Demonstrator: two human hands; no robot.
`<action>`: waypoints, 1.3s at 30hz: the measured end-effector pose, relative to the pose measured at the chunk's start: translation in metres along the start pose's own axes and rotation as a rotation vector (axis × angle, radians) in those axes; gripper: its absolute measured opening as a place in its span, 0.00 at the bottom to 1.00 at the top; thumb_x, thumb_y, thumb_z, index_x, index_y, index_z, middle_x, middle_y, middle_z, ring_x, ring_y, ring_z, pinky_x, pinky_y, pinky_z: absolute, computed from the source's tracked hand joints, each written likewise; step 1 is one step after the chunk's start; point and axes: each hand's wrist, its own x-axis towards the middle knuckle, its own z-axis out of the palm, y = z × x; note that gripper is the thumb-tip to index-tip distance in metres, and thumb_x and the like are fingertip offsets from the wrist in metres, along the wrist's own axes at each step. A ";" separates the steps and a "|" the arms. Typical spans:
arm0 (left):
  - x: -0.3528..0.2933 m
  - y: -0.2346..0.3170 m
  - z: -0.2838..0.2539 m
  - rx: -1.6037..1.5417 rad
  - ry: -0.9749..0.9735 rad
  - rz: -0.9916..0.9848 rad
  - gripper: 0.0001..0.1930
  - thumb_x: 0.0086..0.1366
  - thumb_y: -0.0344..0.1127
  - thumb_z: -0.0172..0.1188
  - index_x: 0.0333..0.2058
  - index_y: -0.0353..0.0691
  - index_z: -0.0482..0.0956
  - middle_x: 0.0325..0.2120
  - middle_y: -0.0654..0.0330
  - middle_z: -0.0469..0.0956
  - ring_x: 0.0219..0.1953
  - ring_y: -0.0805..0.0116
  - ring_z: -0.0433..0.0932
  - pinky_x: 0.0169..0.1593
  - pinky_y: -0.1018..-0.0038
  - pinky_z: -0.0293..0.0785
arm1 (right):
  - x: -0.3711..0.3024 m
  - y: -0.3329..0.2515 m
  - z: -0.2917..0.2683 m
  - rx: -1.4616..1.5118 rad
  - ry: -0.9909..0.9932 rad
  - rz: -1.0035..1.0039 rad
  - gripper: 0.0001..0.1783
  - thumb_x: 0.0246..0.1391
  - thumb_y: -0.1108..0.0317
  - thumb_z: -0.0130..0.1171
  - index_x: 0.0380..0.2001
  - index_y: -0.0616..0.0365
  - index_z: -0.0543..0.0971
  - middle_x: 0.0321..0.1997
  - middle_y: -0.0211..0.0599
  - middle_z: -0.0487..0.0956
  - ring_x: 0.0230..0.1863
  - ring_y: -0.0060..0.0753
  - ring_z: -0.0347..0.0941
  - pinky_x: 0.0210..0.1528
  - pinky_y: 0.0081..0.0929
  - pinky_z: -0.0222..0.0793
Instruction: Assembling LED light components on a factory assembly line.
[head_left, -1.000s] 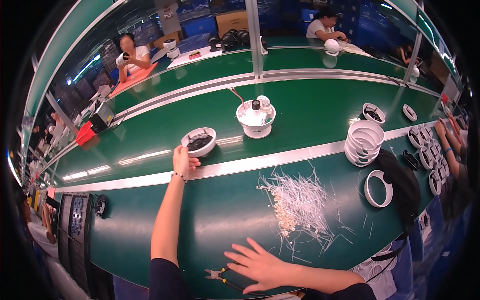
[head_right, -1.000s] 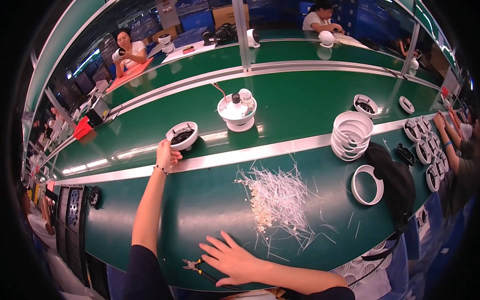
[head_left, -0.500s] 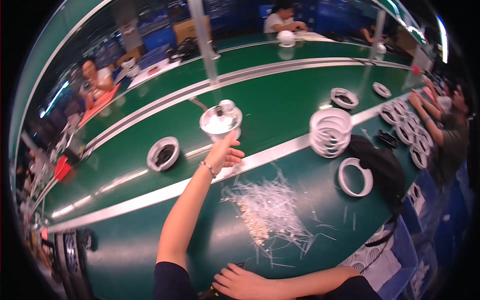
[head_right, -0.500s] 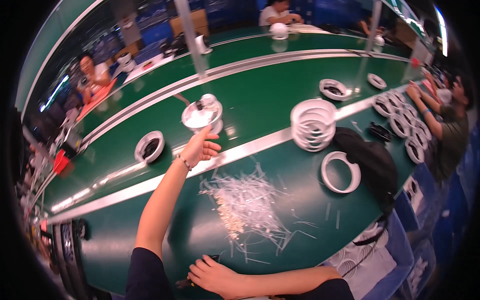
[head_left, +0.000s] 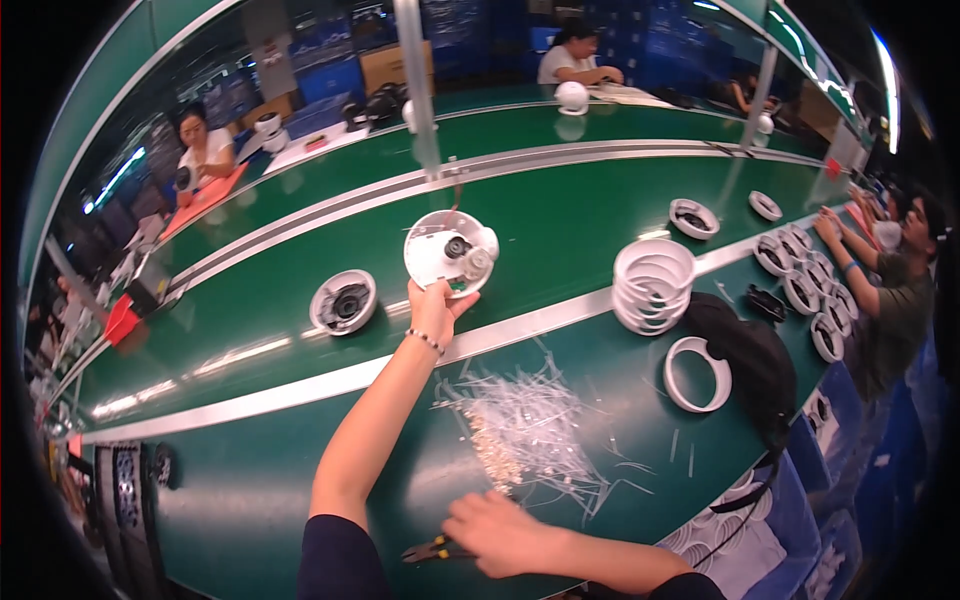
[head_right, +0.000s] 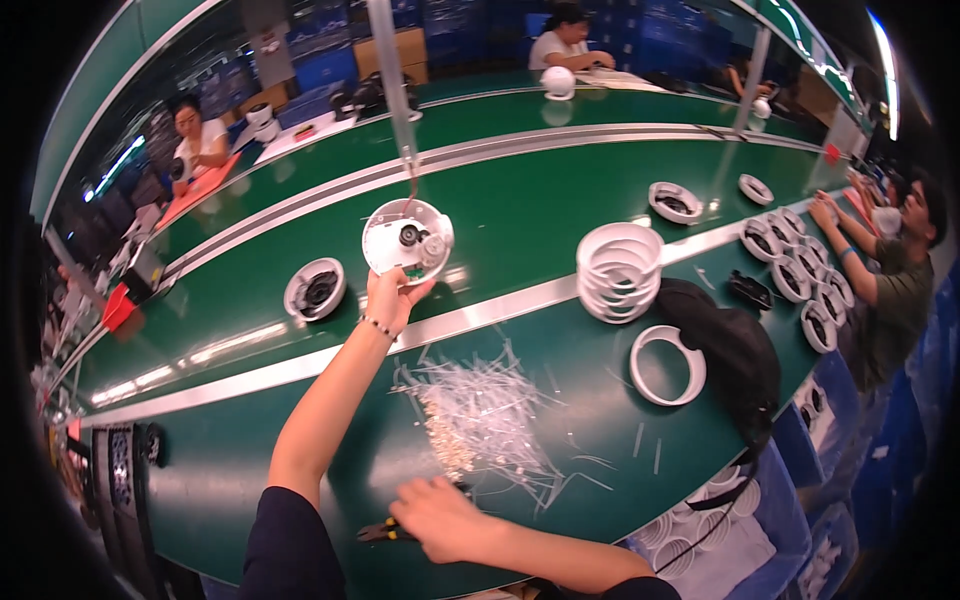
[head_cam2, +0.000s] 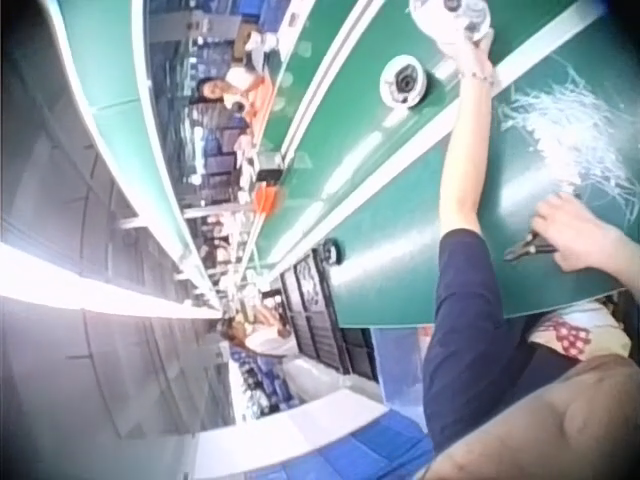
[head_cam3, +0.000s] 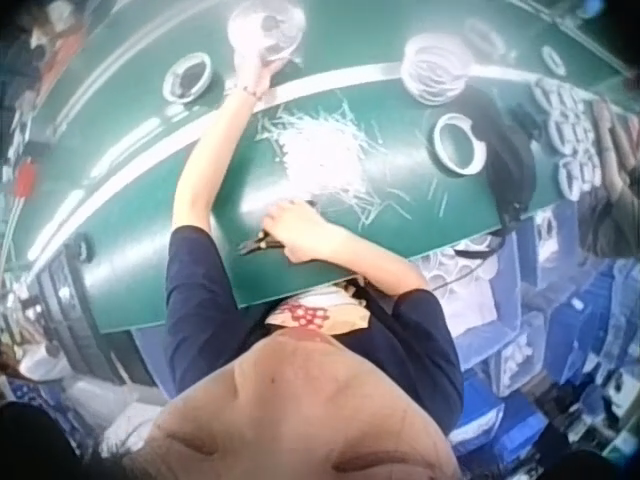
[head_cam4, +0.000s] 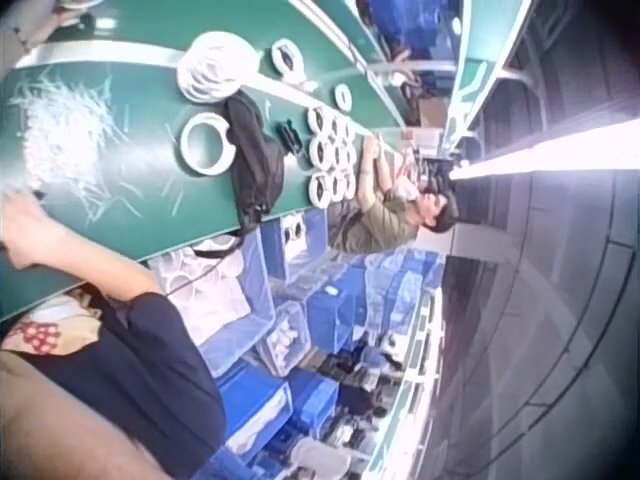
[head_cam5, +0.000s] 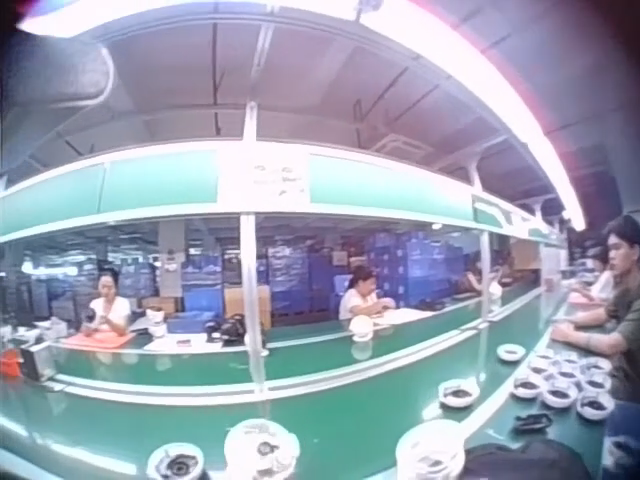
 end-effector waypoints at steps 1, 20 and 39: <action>-0.020 0.018 -0.006 0.040 -0.043 -0.007 0.30 0.46 0.17 0.40 0.52 0.43 0.54 0.44 0.53 0.65 0.39 0.56 0.73 0.36 0.58 0.80 | -0.003 0.004 -0.009 0.066 -0.042 0.011 0.23 0.30 0.70 0.58 0.36 0.59 0.70 0.34 0.39 0.67 0.40 0.41 0.64 0.39 0.33 0.59; -0.161 0.091 -0.080 0.608 -0.397 -0.052 0.40 0.44 0.15 0.39 0.60 0.44 0.47 0.55 0.55 0.56 0.54 0.58 0.63 0.40 0.67 0.79 | 0.006 0.056 -0.033 2.030 0.038 -0.040 0.30 0.56 0.54 0.44 0.54 0.67 0.59 0.50 0.57 0.67 0.43 0.38 0.71 0.46 0.41 0.68; -0.169 0.087 -0.071 0.661 -0.472 -0.038 0.40 0.45 0.15 0.40 0.60 0.46 0.50 0.55 0.57 0.57 0.54 0.63 0.63 0.39 0.73 0.76 | 0.001 0.049 -0.030 2.033 0.182 0.078 0.17 0.57 0.60 0.41 0.43 0.63 0.66 0.28 0.39 0.70 0.27 0.34 0.70 0.28 0.31 0.71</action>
